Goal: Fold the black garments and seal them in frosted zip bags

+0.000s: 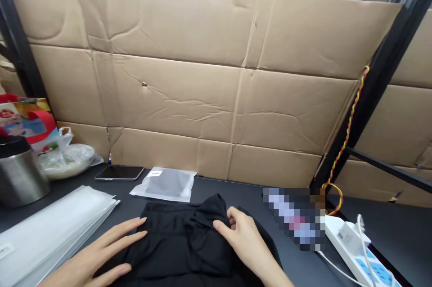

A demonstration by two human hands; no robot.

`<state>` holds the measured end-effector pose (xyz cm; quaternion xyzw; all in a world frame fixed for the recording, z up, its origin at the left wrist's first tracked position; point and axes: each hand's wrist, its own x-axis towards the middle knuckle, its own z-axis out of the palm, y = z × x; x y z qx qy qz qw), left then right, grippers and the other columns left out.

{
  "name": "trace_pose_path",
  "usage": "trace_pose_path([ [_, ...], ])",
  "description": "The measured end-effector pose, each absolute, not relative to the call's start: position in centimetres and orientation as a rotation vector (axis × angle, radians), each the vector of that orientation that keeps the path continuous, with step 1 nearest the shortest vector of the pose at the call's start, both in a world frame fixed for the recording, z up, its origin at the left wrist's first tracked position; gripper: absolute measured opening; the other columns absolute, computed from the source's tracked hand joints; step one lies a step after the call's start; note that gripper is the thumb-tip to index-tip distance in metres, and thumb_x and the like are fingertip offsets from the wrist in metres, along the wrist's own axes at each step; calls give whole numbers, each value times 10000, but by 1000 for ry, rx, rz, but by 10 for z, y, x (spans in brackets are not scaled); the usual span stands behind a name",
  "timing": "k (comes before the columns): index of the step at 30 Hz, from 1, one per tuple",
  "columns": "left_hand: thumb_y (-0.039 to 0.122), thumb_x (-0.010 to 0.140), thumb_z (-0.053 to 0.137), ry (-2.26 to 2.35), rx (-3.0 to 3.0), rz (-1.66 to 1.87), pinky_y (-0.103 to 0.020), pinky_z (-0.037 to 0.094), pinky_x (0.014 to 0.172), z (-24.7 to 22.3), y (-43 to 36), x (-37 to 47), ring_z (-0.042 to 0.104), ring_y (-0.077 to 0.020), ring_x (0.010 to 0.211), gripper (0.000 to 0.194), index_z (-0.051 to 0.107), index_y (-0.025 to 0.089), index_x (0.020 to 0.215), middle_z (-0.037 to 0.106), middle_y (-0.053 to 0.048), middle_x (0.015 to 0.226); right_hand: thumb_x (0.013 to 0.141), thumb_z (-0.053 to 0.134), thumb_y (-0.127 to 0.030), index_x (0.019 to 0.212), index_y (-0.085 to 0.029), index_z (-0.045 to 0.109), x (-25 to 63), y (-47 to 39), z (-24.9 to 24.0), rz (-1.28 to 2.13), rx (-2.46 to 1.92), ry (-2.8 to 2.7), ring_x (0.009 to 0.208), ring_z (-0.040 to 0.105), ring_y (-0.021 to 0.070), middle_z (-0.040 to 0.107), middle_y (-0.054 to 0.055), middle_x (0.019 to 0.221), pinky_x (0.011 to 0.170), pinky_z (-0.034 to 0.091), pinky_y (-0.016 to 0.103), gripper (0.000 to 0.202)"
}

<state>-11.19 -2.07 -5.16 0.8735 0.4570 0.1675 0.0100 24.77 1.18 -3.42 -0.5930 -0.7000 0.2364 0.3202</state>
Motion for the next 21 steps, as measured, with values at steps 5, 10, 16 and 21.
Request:
trace_pose_path([
  [5, 359, 927, 569, 1206, 2714, 501, -430, 434, 1037, -38, -17, -77, 429, -267, 1330, 446, 474, 429, 1357, 468, 51, 1454, 796, 522, -454, 761, -234, 473, 286, 27, -37, 679, -1558, -1754, 695, 603, 180, 617, -30, 706, 590, 403, 236, 228],
  [10, 300, 929, 572, 1121, 2681, 440, -454, 416, 1060, -43, -12, -56, 427, -274, 1332, 454, 479, 415, 1358, 495, 47, 1434, 686, 556, -273, 694, -236, 445, 305, 33, -56, 453, -1739, -1804, 627, 581, 184, 577, -42, 613, 583, 383, 253, 118],
  [16, 256, 929, 568, 1129, 2640, 478, -454, 419, 1060, -49, -13, -57, 449, -269, 1317, 467, 478, 413, 1360, 505, 48, 1425, 814, 566, -257, 989, -251, 524, 257, 14, -11, -11, -1862, -1872, 769, 666, 243, 687, 23, 864, 622, 440, 298, 180],
  [21, 243, 922, 580, 1115, 2652, 515, -443, 415, 1065, -51, -13, -56, 469, -266, 1303, 466, 494, 397, 1353, 530, 34, 1406, 786, 593, -66, 1123, -179, 597, 158, -13, -11, -339, -1758, -2248, 975, 642, 298, 677, 118, 1039, 715, 535, 354, 355],
])
